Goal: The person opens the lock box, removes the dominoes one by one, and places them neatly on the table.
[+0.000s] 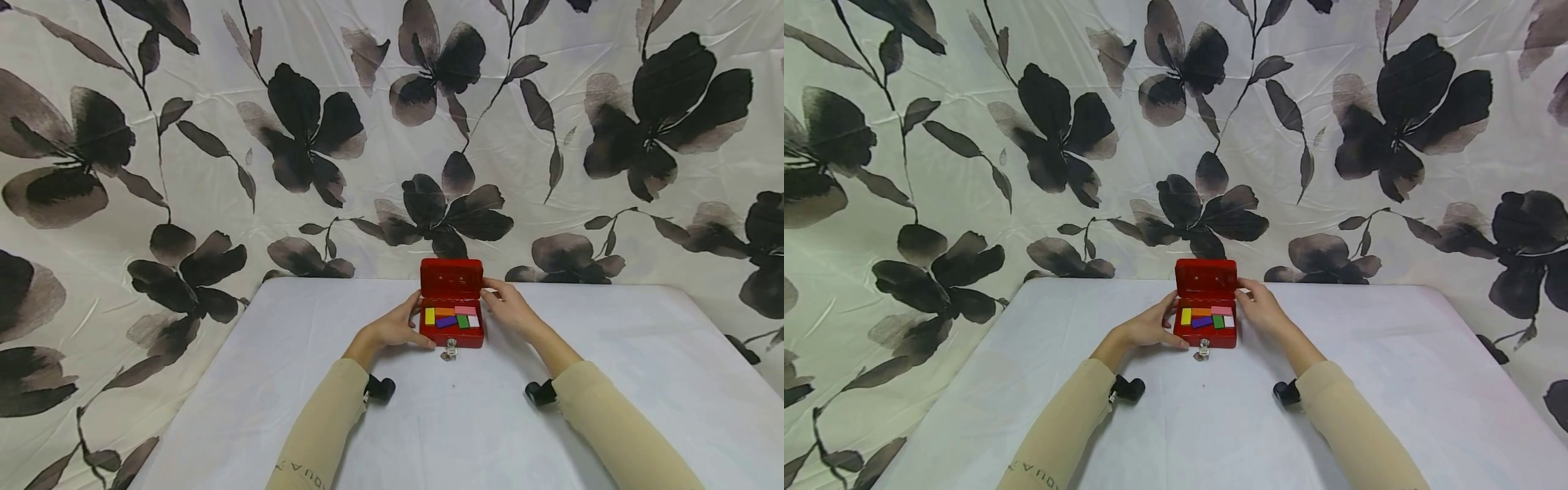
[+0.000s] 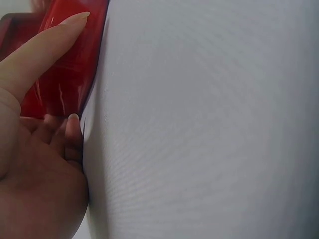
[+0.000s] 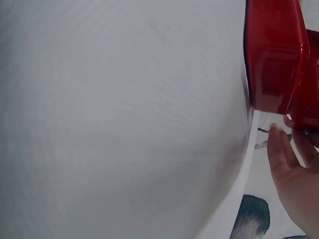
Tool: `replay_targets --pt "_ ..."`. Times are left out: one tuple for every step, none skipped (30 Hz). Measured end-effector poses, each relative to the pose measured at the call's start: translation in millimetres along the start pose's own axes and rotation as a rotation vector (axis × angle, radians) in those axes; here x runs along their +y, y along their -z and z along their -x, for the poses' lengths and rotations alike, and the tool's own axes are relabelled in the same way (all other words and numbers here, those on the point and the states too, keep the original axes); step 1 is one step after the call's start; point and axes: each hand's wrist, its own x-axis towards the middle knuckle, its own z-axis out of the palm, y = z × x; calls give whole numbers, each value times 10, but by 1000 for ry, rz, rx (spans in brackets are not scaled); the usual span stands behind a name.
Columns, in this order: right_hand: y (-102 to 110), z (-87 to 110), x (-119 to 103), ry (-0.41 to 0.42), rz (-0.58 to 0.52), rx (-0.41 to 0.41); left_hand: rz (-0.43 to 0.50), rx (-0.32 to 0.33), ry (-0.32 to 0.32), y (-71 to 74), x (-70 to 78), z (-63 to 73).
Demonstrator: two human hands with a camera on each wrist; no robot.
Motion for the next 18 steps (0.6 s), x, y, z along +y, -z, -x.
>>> replay_targets --pt "2 3 -3 -11 -5 -9 2 0 0 0 -1 -1" --pt "3 5 -4 -20 -10 -19 4 -1 1 0 -3 -2" --pt "4 9 -7 -30 -16 -26 3 -1 3 1 -4 -2" --pt "5 13 -10 -35 -20 -36 3 -1 5 2 -5 -3" --pt "5 16 -13 -40 -26 -43 3 0 7 2 -6 -5" --pt "6 19 -15 -39 -31 -51 1 1 8 1 -6 -4" --pt "6 22 -17 -37 -37 -58 -3 2 10 1 -7 -6" --pt "6 23 -17 -34 -43 -65 -6 3 12 1 -7 -7" --pt "6 22 -18 -33 -50 -70 -10 4 13 0 -6 -7" --pt "5 20 -17 -31 -54 -74 -13 5 15 -2 -6 -7" --pt "5 18 -15 -29 -58 -78 -16 6 18 -4 -6 -8" --pt "5 17 -14 -29 -62 -82 -19 7 19 -5 -6 -9" --pt "4 16 -13 -31 -67 -87 -19 9 21 -6 -6 -9" --pt "2 13 -13 -33 -70 -92 -18 9 22 -8 -6 -9" --pt "2 13 -14 -38 -75 -95 -18 9 23 -11 -6 -10" --pt "2 12 -16 -42 -78 -98 -17 10 24 -12 -7 -11" --pt "2 13 -19 -46 -83 -102 -16 10 24 -13 -8 -14" --pt "3 13 -22 -46 -84 -108 -15 11 23 -14 -9 -17"
